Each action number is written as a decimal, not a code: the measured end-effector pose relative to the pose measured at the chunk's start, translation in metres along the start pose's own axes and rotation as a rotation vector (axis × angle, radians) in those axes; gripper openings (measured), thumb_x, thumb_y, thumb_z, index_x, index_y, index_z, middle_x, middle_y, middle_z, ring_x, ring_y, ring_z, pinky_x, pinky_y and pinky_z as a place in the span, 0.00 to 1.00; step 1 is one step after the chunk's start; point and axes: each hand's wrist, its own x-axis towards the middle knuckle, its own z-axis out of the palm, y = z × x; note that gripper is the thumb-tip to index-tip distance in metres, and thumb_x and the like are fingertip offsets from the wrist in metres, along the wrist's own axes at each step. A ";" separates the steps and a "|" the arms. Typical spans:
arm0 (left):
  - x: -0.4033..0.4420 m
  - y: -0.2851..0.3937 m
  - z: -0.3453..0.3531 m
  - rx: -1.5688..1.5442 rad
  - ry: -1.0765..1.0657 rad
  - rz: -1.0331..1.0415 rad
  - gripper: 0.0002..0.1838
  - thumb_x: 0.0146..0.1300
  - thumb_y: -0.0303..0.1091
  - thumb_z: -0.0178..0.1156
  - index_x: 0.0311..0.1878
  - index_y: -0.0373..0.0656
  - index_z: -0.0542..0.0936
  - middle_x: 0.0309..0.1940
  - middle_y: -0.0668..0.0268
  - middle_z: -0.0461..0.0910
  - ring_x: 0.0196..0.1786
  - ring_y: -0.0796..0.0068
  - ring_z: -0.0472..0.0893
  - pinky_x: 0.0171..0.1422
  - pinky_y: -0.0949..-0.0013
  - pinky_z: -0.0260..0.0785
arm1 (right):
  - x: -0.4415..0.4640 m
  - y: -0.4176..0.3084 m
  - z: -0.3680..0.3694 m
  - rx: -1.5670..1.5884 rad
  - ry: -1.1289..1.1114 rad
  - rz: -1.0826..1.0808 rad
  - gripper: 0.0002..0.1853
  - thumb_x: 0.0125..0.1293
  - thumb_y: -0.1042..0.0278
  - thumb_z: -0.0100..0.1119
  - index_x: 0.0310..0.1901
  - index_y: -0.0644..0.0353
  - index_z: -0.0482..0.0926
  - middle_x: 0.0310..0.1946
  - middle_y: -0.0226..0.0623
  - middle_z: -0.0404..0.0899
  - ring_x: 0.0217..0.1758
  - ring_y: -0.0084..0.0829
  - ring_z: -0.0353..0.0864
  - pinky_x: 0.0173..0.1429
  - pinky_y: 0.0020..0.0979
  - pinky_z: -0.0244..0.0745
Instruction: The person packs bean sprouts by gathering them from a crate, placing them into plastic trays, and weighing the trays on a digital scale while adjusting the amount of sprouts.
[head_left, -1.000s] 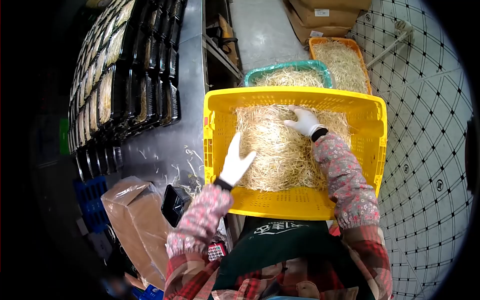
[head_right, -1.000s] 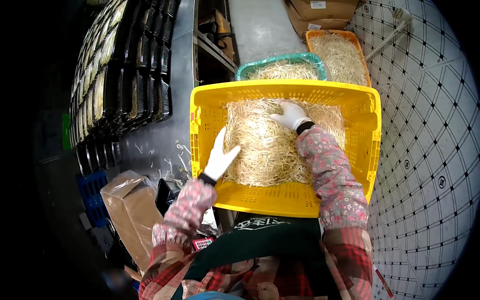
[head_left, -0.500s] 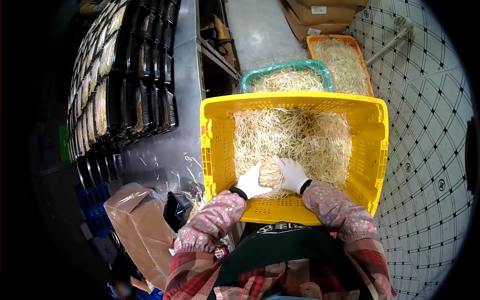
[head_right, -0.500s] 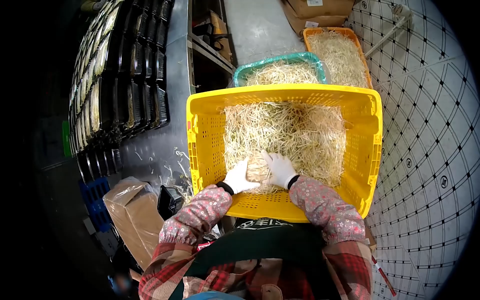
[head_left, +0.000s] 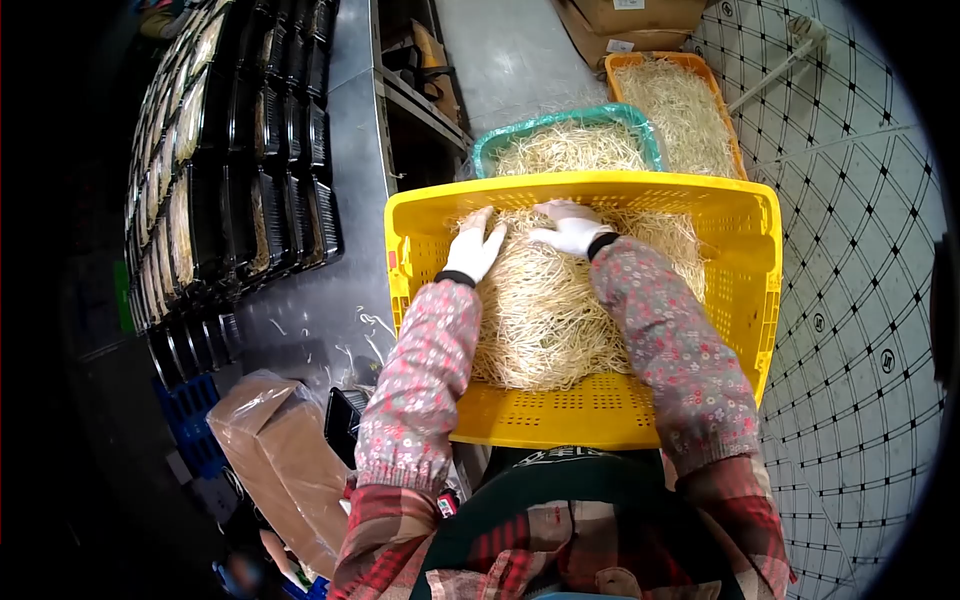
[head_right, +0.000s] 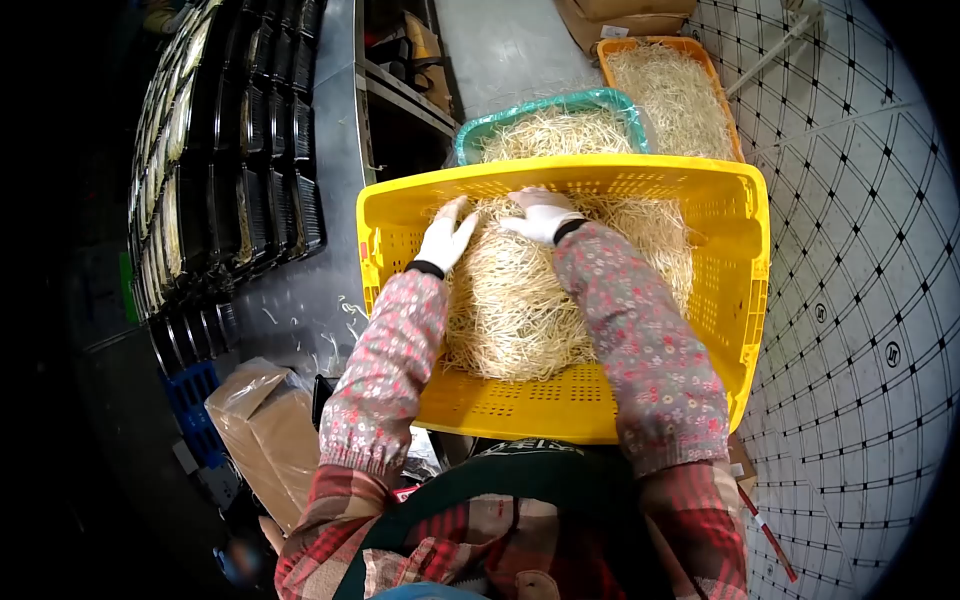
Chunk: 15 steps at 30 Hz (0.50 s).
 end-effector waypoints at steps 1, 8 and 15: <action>0.008 -0.006 0.016 0.091 0.046 0.013 0.29 0.73 0.51 0.50 0.66 0.37 0.73 0.65 0.45 0.73 0.70 0.46 0.68 0.75 0.56 0.58 | 0.010 -0.004 0.011 -0.087 0.030 0.020 0.42 0.70 0.31 0.42 0.73 0.58 0.63 0.76 0.46 0.58 0.80 0.44 0.54 0.80 0.43 0.51; -0.130 0.019 0.028 0.087 -0.155 0.141 0.38 0.56 0.59 0.66 0.61 0.39 0.76 0.53 0.48 0.79 0.59 0.48 0.77 0.67 0.51 0.66 | -0.104 -0.023 0.083 -0.192 0.076 -0.198 0.54 0.55 0.21 0.55 0.74 0.57 0.60 0.68 0.49 0.67 0.73 0.45 0.63 0.76 0.52 0.53; -0.146 0.046 0.040 0.310 -0.334 -0.096 0.73 0.33 0.44 0.80 0.80 0.42 0.41 0.75 0.47 0.53 0.77 0.42 0.53 0.77 0.45 0.55 | -0.127 -0.012 0.115 -0.389 0.171 -0.188 0.61 0.49 0.50 0.75 0.78 0.55 0.45 0.76 0.49 0.53 0.75 0.54 0.57 0.76 0.54 0.54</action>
